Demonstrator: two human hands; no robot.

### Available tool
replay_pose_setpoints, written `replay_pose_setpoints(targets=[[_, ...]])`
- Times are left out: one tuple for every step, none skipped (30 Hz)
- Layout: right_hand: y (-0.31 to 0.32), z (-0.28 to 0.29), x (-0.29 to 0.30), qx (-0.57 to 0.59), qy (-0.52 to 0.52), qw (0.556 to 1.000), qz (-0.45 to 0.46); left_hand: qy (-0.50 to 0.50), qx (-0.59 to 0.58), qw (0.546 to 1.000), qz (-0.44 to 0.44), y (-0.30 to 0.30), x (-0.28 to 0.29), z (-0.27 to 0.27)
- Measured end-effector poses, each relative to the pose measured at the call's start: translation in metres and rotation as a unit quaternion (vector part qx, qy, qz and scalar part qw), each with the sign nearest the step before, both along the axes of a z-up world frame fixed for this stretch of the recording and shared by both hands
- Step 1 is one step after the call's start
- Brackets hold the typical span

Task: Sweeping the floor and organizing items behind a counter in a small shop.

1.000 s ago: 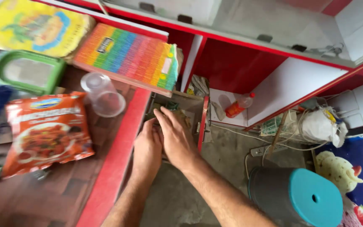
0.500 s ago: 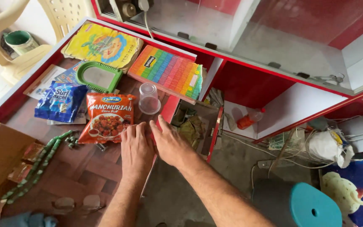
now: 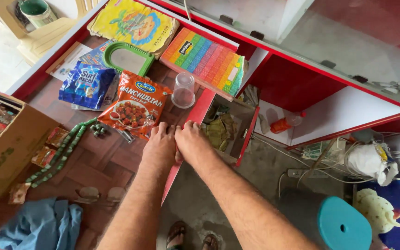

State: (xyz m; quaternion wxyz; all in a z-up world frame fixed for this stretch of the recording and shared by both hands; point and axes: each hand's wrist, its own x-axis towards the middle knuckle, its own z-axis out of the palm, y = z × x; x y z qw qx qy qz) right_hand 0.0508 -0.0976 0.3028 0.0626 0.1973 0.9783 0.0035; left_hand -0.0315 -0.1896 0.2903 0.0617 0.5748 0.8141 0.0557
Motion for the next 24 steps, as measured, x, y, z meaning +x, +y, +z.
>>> replay_pose_setpoints(targets=[[0.001, -0.004, 0.001, -0.003, -0.004, 1.0, 0.003, -0.004, -0.003, 1.0, 0.003, 0.0, 0.0, -0.008], [0.001, -0.008, 0.002, 0.017, 0.02, 0.999, 0.021, 0.011, 0.026, 1.0, 0.006, 0.0, 0.001, -0.016], [0.002, -0.012, 0.003, 0.036, 0.046, 0.998, 0.039, 0.028, 0.054, 0.998, 0.01, 0.001, 0.001, -0.024], [0.004, -0.021, 0.002, 0.033, 0.043, 0.998, 0.041, 0.026, 0.051, 0.998, 0.012, 0.002, 0.0, -0.032], [0.007, -0.03, 0.001, 0.069, 0.043, 0.995, 0.059, 0.04, 0.07, 0.997, 0.018, 0.004, 0.0, -0.039], [0.01, -0.039, -0.001, 0.104, 0.044, 0.991, 0.076, 0.053, 0.089, 0.994, 0.024, 0.006, -0.001, -0.046], [0.009, -0.041, 0.0, 0.102, 0.043, 0.991, 0.078, 0.052, 0.087, 0.995, 0.025, 0.003, 0.003, -0.034], [0.009, -0.042, 0.0, 0.105, 0.052, 0.989, 0.084, 0.041, 0.053, 0.997, 0.042, 0.0, 0.007, -0.021], [0.012, -0.043, -0.003, 0.111, 0.063, 0.988, 0.091, 0.03, 0.023, 0.998, 0.058, 0.001, 0.008, -0.008], [0.014, -0.041, -0.003, 0.112, 0.063, 0.987, 0.091, 0.031, 0.024, 0.998, 0.059, 0.003, 0.008, -0.006], [0.013, -0.041, -0.003, 0.082, 0.069, 0.991, 0.084, 0.017, 0.038, 0.997, 0.068, 0.002, 0.009, -0.005], [0.013, -0.041, -0.002, 0.051, 0.074, 0.993, 0.077, 0.003, 0.053, 0.996, 0.077, 0.001, 0.011, -0.004], [0.012, -0.04, -0.001, 0.051, 0.074, 0.993, 0.078, 0.003, 0.053, 0.996, 0.078, 0.001, 0.011, -0.008], [0.012, -0.039, 0.0, 0.03, 0.082, 0.995, 0.046, -0.003, 0.08, 0.993, 0.088, 0.0, 0.012, -0.011], [0.01, -0.039, 0.002, 0.008, 0.087, 0.996, 0.015, -0.008, 0.106, 0.989, 0.099, -0.002, 0.014, -0.014], [0.009, -0.041, 0.004, 0.007, 0.087, 0.996, 0.018, -0.009, 0.104, 0.989, 0.102, -0.003, 0.017, -0.007], [0.01, -0.042, 0.005, 0.0, 0.111, 0.994, 0.018, 0.004, 0.082, 0.992, 0.091, -0.002, 0.018, 0.002], [0.011, -0.042, 0.006, -0.007, 0.136, 0.991, 0.019, 0.017, 0.06, 0.995, 0.081, -0.002, 0.019, 0.01], [0.012, -0.044, 0.005, -0.007, 0.138, 0.99, 0.02, 0.019, 0.061, 0.995, 0.082, 0.0, 0.018, 0.004], [0.013, -0.046, 0.005, -0.008, 0.132, 0.991, 0.018, 0.025, 0.068, 0.994, 0.085, 0.001, 0.017, -0.003], [0.014, -0.049, 0.005, -0.009, 0.126, 0.992, 0.016, 0.029, 0.075, 0.993, 0.089, 0.003, 0.017, -0.01], [0.017, -0.053, 0.005, -0.009, 0.127, 0.992, 0.017, 0.03, 0.075, 0.993, 0.09, 0.004, 0.016, -0.009], [0.018, -0.058, 0.005, -0.004, 0.136, 0.99, 0.026, 0.037, 0.079, 0.993, 0.085, 0.003, 0.016, -0.009], [0.018, -0.063, 0.006, 0.002, 0.144, 0.989, 0.035, 0.044, 0.083, 0.992, 0.08, 0.002, 0.017, -0.008]])
